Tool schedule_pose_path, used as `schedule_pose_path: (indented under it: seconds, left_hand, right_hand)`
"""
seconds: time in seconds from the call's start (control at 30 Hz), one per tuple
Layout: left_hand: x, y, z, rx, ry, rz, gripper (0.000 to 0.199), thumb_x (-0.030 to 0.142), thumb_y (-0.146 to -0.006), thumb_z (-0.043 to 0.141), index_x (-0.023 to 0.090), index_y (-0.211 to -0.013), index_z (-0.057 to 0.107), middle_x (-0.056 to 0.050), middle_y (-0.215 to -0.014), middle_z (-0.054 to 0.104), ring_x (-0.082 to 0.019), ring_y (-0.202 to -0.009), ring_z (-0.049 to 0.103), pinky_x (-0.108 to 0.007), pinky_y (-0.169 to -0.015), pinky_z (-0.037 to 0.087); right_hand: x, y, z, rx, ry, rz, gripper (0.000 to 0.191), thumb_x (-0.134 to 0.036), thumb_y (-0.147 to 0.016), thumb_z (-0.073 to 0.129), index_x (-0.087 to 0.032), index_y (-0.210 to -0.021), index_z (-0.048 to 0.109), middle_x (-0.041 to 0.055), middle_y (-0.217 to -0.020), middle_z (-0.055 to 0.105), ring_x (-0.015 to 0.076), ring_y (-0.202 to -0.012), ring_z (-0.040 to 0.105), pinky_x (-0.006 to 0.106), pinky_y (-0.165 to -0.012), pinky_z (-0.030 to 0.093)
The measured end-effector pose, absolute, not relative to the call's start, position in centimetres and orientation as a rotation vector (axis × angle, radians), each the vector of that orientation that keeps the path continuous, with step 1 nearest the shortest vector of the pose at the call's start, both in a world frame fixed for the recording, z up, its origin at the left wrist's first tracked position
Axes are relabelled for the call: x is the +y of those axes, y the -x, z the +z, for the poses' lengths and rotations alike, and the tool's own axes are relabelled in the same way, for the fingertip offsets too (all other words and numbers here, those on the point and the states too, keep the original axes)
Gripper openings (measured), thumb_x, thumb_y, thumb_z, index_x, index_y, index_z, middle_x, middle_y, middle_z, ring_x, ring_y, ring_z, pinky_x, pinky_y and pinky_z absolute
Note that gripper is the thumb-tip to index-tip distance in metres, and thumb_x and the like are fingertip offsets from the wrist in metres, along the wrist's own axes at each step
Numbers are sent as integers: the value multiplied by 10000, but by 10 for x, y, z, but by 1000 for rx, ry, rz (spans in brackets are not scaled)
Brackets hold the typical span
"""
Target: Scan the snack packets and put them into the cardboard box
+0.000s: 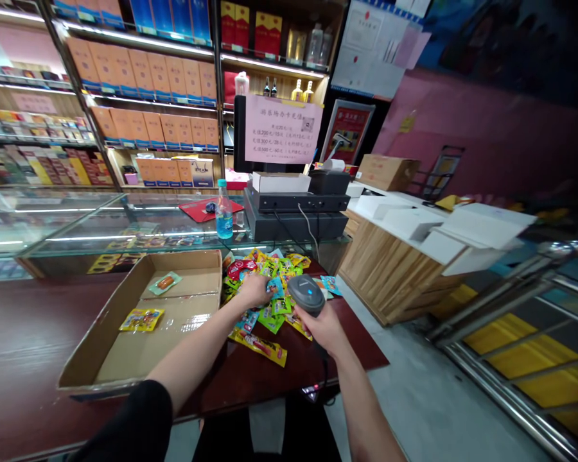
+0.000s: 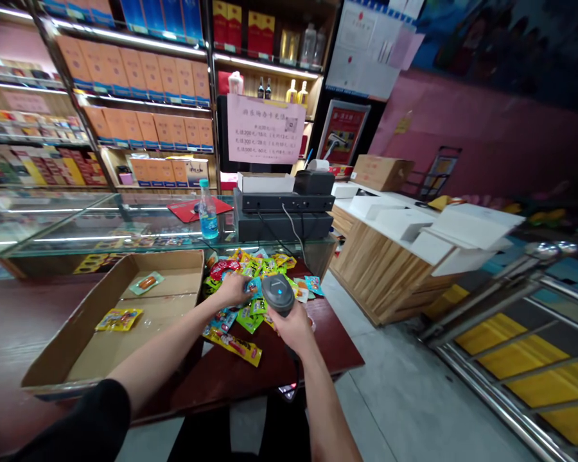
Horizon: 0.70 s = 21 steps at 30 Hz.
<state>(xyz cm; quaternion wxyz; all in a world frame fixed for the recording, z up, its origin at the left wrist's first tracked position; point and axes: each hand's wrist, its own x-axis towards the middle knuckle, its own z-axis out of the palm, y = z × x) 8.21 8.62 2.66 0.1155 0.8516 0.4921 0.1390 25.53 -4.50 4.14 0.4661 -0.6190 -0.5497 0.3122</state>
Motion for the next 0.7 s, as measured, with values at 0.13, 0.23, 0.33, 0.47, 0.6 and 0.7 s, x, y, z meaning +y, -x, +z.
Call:
schedule_pose_path:
  seconds: [0.13, 0.23, 0.33, 0.47, 0.6, 0.7]
  left_hand:
    - [93, -71, 34, 1306, -2163, 681, 242, 333, -699, 700, 168, -875, 718, -68, -815, 707, -247, -807, 657, -327, -766, 483]
    - [102, -63, 38, 1139, -1698, 926, 313, 356, -617, 794, 139, -811, 679, -35, -747, 690, -173, -686, 634, -264, -658, 489]
    - [109, -57, 42, 1010, -1290, 1025, 449, 362, -516, 873, 125, -829, 656, -34, -745, 685, -142, -631, 622, -244, -586, 492]
    - [109, -53, 50, 933, -1119, 1036, 495, 340, -440, 915, 109, -794, 659, -25, -723, 668, -111, -589, 611, -216, -535, 485]
    - [107, -52, 54, 917, -1077, 1040, 466, 321, -439, 918, 112, -775, 672, -13, -721, 665, -89, -578, 597, -198, -523, 475]
    - [106, -52, 56, 919, -1058, 1020, 440, 304, -469, 911, 112, -799, 692, -25, -743, 680, -97, -593, 607, -208, -537, 484]
  right_hand:
    - [-47, -250, 47, -1358, 1535, 803, 238, -425, -751, 666, -198, -716, 607, -8, -454, 555, 149, -370, 509, 259, -387, 410]
    - [-50, -246, 50, -1384, 1526, 832, 215, -396, -747, 669, -189, -731, 614, -10, -449, 553, 141, -359, 493, 251, -376, 397]
    - [-50, -242, 49, -1449, 1504, 812, 183, -368, -760, 657, -189, -749, 622, -11, -463, 568, 138, -361, 495, 247, -381, 396]
    - [-49, -238, 42, -1524, 1498, 799, 182, -368, -783, 641, -192, -740, 626, -9, -474, 582, 141, -380, 514, 249, -410, 409]
    - [-47, -237, 37, -1556, 1521, 802, 214, -385, -804, 621, -199, -700, 605, -5, -476, 584, 143, -398, 529, 246, -424, 410]
    - [-47, -237, 37, -1543, 1537, 816, 204, -373, -800, 622, -202, -693, 591, -11, -465, 572, 140, -393, 523, 241, -418, 400]
